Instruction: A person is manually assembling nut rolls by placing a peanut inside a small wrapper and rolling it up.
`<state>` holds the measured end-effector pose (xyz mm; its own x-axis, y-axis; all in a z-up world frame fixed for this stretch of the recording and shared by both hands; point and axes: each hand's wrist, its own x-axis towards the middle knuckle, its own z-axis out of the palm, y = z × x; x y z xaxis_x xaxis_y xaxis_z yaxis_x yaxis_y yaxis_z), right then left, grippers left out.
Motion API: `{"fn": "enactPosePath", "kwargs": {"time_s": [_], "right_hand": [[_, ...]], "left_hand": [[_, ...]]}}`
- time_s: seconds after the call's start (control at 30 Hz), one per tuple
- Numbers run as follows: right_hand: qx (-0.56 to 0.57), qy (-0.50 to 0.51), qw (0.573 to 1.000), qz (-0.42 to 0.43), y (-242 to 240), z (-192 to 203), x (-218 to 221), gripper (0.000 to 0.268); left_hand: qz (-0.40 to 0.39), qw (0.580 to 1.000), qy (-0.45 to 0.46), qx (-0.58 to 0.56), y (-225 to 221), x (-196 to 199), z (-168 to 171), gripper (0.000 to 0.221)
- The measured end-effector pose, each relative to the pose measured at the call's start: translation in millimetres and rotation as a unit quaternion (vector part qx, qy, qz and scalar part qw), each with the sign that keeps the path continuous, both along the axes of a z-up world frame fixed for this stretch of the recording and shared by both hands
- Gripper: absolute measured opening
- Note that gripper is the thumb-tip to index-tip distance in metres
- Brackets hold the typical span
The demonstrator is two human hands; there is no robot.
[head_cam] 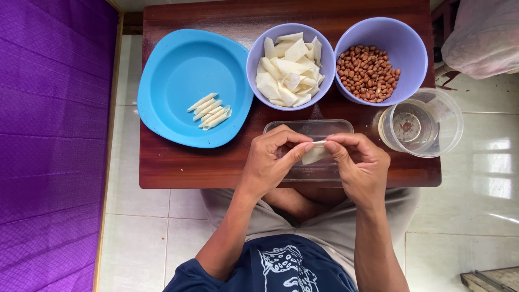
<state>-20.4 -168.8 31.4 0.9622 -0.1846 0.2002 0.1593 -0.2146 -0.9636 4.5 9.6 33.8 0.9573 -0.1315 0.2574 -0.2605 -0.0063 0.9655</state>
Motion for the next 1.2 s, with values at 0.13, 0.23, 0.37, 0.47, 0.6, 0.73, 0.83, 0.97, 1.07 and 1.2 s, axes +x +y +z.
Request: {"fn": "enactPosePath", "kwargs": {"time_s": [0.13, 0.23, 0.37, 0.47, 0.6, 0.73, 0.83, 0.97, 1.07, 1.2], "right_hand": [[0.001, -0.015, 1.0, 0.001, 3.4, -2.0, 0.2, 0.008], [-0.001, -0.022, 1.0, 0.007, 5.8, 0.1, 0.7, 0.007], [0.008, -0.031, 0.999, -0.008, 0.8, -3.3, -0.3, 0.008], [0.048, -0.016, 0.999, -0.021, -4.3, -15.4, 0.6, 0.01], [0.115, 0.008, 0.993, -0.029, -5.9, -30.0, 1.9, 0.013], [0.207, 0.041, 0.977, -0.005, 3.2, -22.5, 0.1, 0.021], [0.211, 0.047, 0.975, 0.05, 2.5, -23.0, 0.4, 0.035], [0.163, 0.081, 0.981, 0.062, 6.5, -12.9, 0.6, 0.038], [0.154, 0.098, 0.982, 0.04, 2.5, -15.7, -2.7, 0.027], [0.053, 0.039, 0.998, -0.012, -9.2, -17.8, -6.1, 0.019]], "left_hand": [[-0.01, 0.999, 0.02, -0.029, -4.4, -0.5, -9.5, 0.017], [-0.016, 0.999, 0.01, -0.026, -6.9, -0.7, -7.3, 0.009], [-0.011, 0.999, 0.013, -0.036, -1.6, 0.3, -10.0, 0.008], [-0.01, 0.996, 0.035, -0.079, -1.4, 1.7, -21.8, 0.011], [-0.056, 0.987, 0.086, -0.121, -6.1, -3.3, -37.8, 0.039], [-0.047, 0.989, 0.08, -0.117, -11.2, -2.7, -37.3, 0.023], [-0.036, 0.989, 0.081, -0.119, -12.4, -1.9, -39.5, 0.016], [-0.026, 0.99, 0.07, -0.118, -9.2, -0.2, -34.1, 0.015], [-0.017, 0.992, 0.059, -0.108, -8.9, -3.4, -31.5, 0.014], [0.022, 0.998, 0.018, -0.059, -2.7, 0.5, -31.9, 0.016]]}}
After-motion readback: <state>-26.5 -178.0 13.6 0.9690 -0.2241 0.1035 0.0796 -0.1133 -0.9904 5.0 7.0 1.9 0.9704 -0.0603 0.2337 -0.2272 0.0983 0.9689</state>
